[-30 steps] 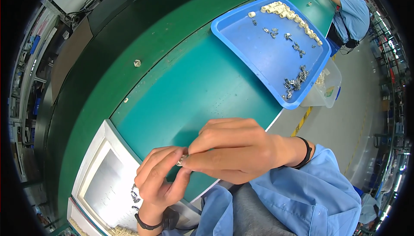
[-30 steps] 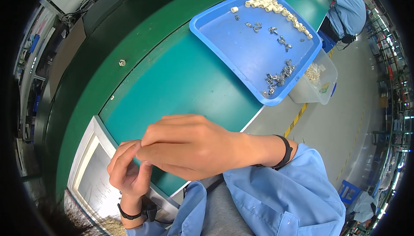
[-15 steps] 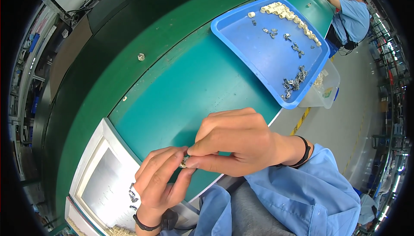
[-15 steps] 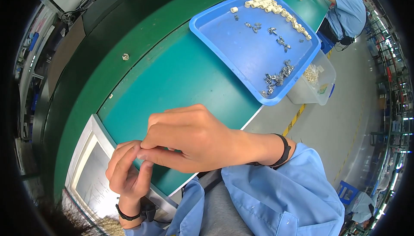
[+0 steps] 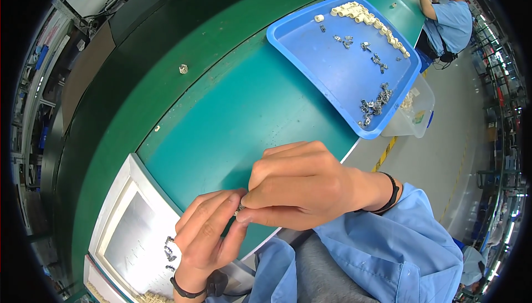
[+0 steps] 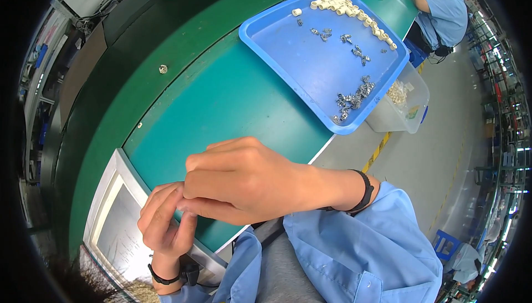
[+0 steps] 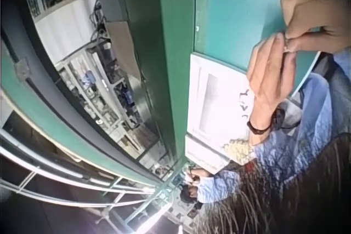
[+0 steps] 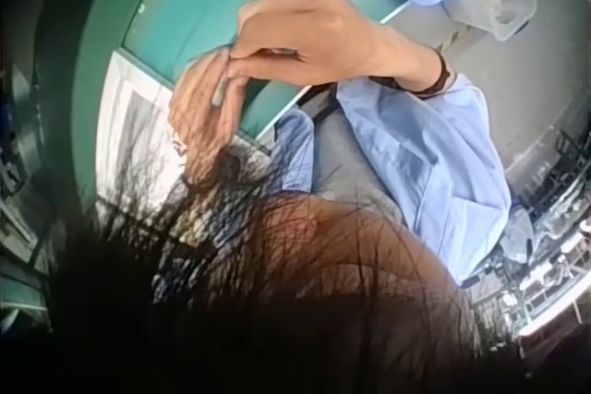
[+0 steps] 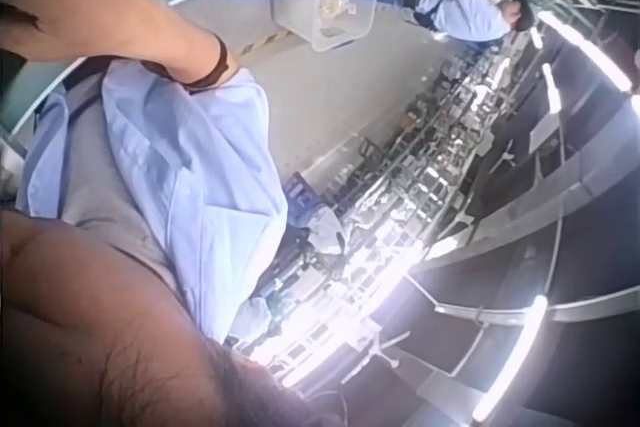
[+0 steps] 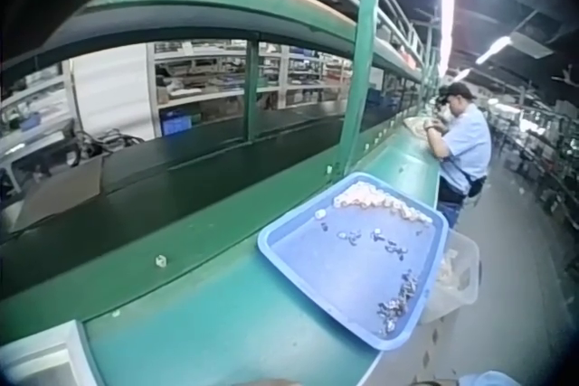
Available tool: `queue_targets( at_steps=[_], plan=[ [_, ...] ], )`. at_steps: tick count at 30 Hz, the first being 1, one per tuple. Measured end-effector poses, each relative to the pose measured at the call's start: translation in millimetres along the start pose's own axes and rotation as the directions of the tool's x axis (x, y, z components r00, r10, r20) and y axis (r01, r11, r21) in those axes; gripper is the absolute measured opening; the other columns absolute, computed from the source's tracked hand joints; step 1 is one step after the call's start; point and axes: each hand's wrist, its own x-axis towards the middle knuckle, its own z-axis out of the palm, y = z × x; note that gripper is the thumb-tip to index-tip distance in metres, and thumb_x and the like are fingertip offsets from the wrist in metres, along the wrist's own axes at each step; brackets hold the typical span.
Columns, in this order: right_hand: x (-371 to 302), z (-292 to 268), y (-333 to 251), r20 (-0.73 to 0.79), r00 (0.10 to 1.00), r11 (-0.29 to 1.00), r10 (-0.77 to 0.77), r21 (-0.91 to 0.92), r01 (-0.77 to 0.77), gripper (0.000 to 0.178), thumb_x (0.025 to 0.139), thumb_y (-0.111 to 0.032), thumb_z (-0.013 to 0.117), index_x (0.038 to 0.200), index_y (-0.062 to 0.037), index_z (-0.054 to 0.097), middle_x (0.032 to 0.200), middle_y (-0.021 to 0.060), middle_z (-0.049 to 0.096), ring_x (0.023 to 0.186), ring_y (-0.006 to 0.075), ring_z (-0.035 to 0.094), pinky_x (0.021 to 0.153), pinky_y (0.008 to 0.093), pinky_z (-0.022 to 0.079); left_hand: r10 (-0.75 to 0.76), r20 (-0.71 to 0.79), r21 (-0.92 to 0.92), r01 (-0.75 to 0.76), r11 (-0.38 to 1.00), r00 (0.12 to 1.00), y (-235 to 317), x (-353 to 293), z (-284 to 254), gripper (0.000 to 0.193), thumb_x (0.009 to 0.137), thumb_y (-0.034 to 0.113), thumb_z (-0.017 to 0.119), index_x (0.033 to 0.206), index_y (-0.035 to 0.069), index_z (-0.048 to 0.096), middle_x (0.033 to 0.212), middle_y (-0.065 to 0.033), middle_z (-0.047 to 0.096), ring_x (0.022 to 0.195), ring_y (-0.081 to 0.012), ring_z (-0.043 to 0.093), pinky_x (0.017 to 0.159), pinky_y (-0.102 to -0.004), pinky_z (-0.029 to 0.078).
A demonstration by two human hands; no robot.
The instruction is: The person picks up a white plastic component and a metal piece by hand, joins them together, and places the assembled unit onto a metal tray.
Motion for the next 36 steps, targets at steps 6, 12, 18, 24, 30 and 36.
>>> queue_targets(
  at_steps=[6,12,18,24,30,36],
  plan=[
    [-4.8,5.5,6.4,-0.054,0.998,0.999,-0.044,0.013,0.045,0.017,0.080,-0.005,0.087,0.083,0.0009,0.072,0.075,0.0073,0.065,0.055,0.0195,0.058,0.049,0.0311,0.043,-0.040,0.005,-0.067,0.041,0.997,0.999,-0.3,0.3,0.5,0.037,0.080,-0.004,0.081,0.114,-0.009,0.070,0.102,-0.0237,0.074,0.085,-0.0363,0.074,0.072,-0.0401,0.061],
    [-3.2,7.1,6.2,-0.076,0.992,0.994,-0.102,-0.042,0.099,0.018,0.080,-0.005,0.088,0.083,0.0021,0.072,0.075,0.0081,0.065,0.055,0.0201,0.057,0.049,0.0313,0.043,-0.040,-0.005,-0.106,0.039,0.994,0.999,-0.5,0.1,0.2,0.038,0.081,-0.004,0.080,0.117,-0.009,0.069,0.102,-0.0235,0.074,0.085,-0.0353,0.074,0.072,-0.0391,0.061],
    [1.9,-1.2,-2.8,-0.132,0.980,0.988,-0.150,-0.038,0.146,0.018,0.080,-0.004,0.087,0.082,0.0037,0.072,0.074,0.0091,0.065,0.055,0.0194,0.057,0.049,0.0313,0.042,-0.078,-0.001,-0.165,0.076,0.983,0.997,-1.0,-1.6,0.6,0.039,0.082,-0.003,0.080,0.119,-0.008,0.069,0.102,-0.0232,0.075,0.086,-0.0347,0.075,0.072,-0.0384,0.061],
    [-2.6,4.1,2.8,-0.120,0.986,0.993,-0.117,0.011,0.120,0.016,0.079,-0.003,0.087,0.083,0.0038,0.072,0.074,0.0089,0.065,0.055,0.0191,0.057,0.048,0.0310,0.042,-0.044,0.003,-0.165,0.043,0.985,0.999,1.4,1.0,-1.4,0.039,0.082,-0.002,0.080,0.118,-0.009,0.068,0.102,-0.0235,0.075,0.086,-0.0350,0.075,0.073,-0.0384,0.061],
    [-3.9,6.6,3.4,-0.116,0.986,0.993,-0.121,0.004,0.122,0.016,0.080,-0.002,0.086,0.082,0.0036,0.072,0.074,0.0087,0.065,0.055,0.0189,0.057,0.048,0.0304,0.042,-0.034,-0.003,-0.159,0.033,0.987,0.999,3.1,0.4,-0.1,0.038,0.080,-0.003,0.081,0.116,-0.009,0.069,0.102,-0.0236,0.075,0.086,-0.0355,0.076,0.073,-0.0386,0.061],
    [-5.6,4.9,0.2,-0.038,0.990,0.985,-0.134,-0.111,0.129,0.016,0.079,-0.003,0.085,0.080,0.0033,0.071,0.074,0.0078,0.064,0.055,0.0188,0.057,0.049,0.0300,0.043,-0.060,0.011,-0.162,0.061,0.985,0.998,2.9,-0.3,-0.2,0.038,0.079,-0.004,0.083,0.114,-0.010,0.069,0.101,-0.0236,0.075,0.085,-0.0359,0.075,0.072,-0.0393,0.061]
  ],
)
